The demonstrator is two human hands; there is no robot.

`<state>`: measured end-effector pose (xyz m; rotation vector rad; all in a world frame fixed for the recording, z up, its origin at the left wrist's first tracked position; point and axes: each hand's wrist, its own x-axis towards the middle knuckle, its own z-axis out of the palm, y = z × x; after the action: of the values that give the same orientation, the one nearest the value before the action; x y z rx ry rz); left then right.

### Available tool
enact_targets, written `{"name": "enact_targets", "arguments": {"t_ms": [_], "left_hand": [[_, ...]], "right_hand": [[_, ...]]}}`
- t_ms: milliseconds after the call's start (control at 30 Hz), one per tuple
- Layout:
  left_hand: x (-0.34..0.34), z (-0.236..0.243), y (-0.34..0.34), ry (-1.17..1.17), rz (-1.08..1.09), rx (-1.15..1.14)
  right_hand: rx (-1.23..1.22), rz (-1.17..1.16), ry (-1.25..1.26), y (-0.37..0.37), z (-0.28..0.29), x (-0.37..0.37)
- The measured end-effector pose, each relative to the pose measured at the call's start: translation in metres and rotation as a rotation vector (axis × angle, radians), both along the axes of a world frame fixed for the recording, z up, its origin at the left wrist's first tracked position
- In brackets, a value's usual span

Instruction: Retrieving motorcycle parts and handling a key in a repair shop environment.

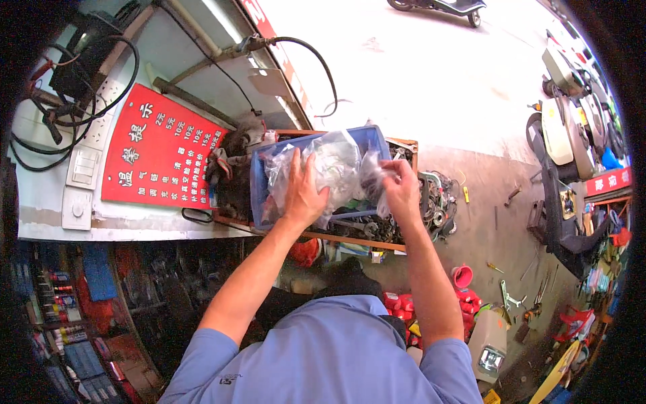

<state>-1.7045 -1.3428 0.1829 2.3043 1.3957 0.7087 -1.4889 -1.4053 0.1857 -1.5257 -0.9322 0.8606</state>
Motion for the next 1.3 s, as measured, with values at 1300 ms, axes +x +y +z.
{"name": "enact_targets", "arguments": {"t_ms": [1300], "left_hand": [[0.011, -0.009, -0.043, -0.111, -0.073, -0.011]], "right_hand": [[-0.030, 0.144, -0.761, 0.041, -0.026, -0.022]]}}
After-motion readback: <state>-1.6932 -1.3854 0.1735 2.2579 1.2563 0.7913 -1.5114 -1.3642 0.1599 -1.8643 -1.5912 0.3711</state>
